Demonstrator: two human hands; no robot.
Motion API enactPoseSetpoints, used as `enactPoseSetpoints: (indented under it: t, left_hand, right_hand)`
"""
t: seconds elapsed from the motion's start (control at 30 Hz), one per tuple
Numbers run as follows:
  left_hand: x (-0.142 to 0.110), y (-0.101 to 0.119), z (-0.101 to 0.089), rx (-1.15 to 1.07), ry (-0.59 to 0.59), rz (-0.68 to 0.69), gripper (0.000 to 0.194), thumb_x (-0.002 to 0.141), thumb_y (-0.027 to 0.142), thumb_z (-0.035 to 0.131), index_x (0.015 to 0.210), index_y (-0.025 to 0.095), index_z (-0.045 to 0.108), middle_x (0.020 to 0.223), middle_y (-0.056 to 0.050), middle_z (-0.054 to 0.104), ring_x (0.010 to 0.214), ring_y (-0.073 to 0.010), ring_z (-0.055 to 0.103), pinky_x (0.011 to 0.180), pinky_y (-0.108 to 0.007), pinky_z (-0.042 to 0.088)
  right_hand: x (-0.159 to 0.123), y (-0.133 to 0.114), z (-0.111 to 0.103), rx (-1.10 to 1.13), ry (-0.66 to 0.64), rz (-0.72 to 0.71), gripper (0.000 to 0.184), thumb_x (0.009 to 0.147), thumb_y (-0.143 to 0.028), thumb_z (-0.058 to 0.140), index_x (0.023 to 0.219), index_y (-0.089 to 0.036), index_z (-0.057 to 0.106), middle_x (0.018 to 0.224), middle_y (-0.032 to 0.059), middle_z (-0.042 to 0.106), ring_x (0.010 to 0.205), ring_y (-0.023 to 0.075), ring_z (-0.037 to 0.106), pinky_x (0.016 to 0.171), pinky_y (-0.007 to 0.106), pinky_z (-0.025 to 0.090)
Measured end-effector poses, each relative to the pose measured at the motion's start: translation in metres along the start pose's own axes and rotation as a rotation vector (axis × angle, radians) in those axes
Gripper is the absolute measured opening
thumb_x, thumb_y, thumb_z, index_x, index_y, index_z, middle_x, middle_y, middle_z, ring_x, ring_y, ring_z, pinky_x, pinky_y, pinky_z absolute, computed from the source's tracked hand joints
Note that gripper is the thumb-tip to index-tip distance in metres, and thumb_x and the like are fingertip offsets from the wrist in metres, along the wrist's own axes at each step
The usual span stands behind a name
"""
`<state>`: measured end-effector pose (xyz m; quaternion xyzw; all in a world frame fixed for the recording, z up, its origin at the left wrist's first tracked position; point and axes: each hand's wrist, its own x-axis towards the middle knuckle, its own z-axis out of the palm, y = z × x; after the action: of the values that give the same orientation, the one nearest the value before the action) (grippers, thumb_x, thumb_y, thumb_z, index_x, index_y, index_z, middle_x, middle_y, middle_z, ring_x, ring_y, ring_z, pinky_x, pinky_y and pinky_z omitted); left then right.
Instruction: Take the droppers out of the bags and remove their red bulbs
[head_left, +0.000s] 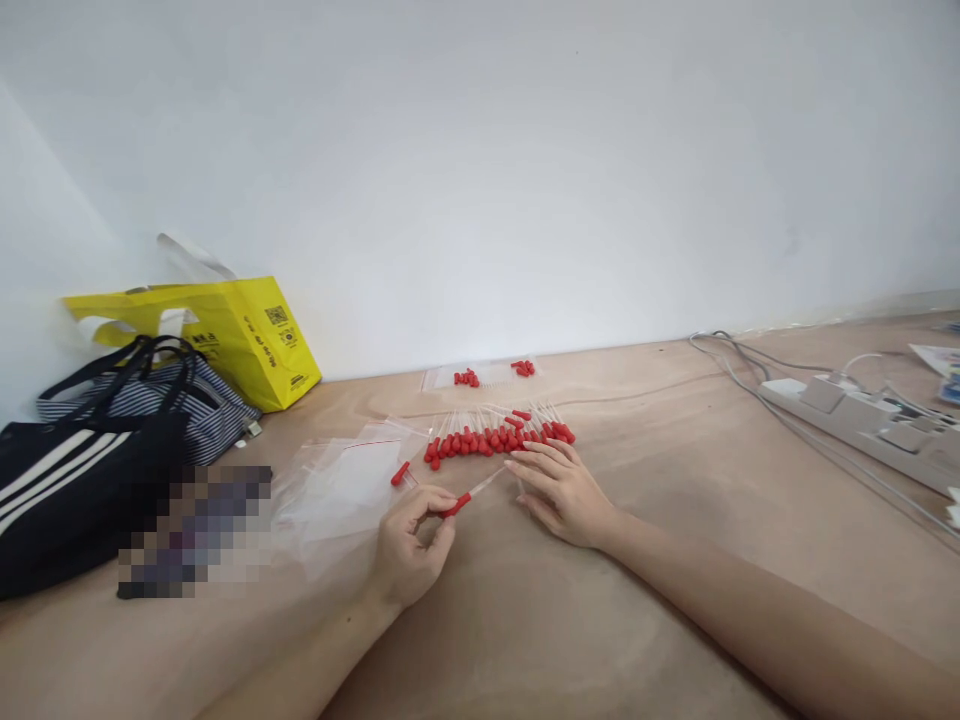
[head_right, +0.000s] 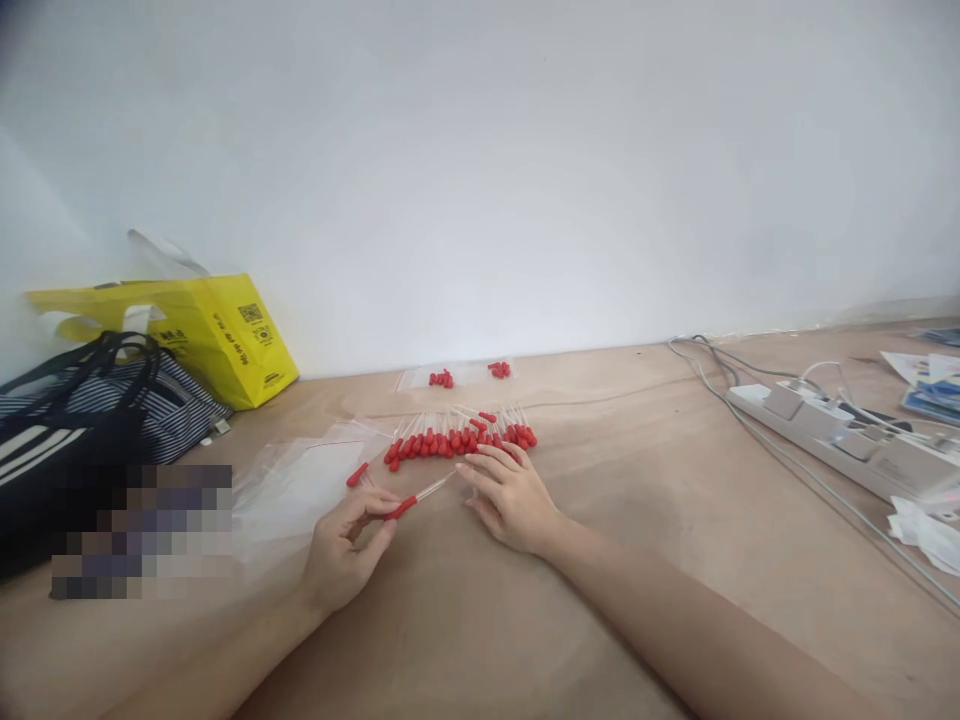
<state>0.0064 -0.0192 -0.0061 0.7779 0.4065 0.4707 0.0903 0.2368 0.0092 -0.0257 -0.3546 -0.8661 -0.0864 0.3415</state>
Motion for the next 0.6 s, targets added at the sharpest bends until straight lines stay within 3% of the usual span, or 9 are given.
enactPoseSetpoints:
  t: [0.13,0.33,0.5,0.6]
  left_hand:
    - [0.005,0.002,0.007,-0.033,-0.092,0.054,0.008,0.071,0.015,0.049,0.072,0.017,0.057,0.076,-0.005,0.062,0.073,-0.0159,0.06,0.066,-0.03,0.051]
    - [0.018,-0.001,0.022,-0.063,-0.183,0.096,0.009,0.073,0.016,0.048,0.074,0.017,0.057,0.077,-0.006,0.062,0.073,-0.0159,0.059,0.068,-0.031,0.049]
    - [0.021,-0.006,0.031,0.125,-0.255,0.189,0.025,0.08,0.021,0.047,0.103,0.019,0.056,0.091,-0.006,0.063,0.083,-0.016,0.058,0.073,-0.031,0.048]
    - [0.022,-0.01,0.033,0.3,-0.228,0.323,0.025,0.082,0.025,0.048,0.105,0.021,0.057,0.097,-0.006,0.064,0.093,-0.0205,0.056,0.083,-0.04,0.043]
  right_hand:
    - [0.001,-0.001,0.001,0.015,0.009,-0.026,0.034,0.082,-0.028,0.048,0.116,-0.022,0.05,0.112,0.0069,0.057,0.111,0.0207,0.045,0.095,0.043,0.03]
    - [0.004,0.001,0.006,0.052,0.053,-0.065,0.021,0.084,-0.019,0.044,0.097,-0.025,0.06,0.081,0.0016,0.065,0.097,0.017,0.052,0.095,0.042,0.03]
    - [0.006,0.0,0.006,0.016,0.081,-0.069,0.02,0.084,-0.017,0.039,0.086,-0.019,0.059,0.076,0.0028,0.062,0.078,0.0148,0.052,0.093,0.038,0.034]
    - [0.006,-0.003,0.006,-0.037,0.098,-0.087,0.02,0.084,-0.017,0.04,0.09,-0.019,0.059,0.075,0.0026,0.061,0.078,0.0147,0.051,0.094,0.039,0.032]
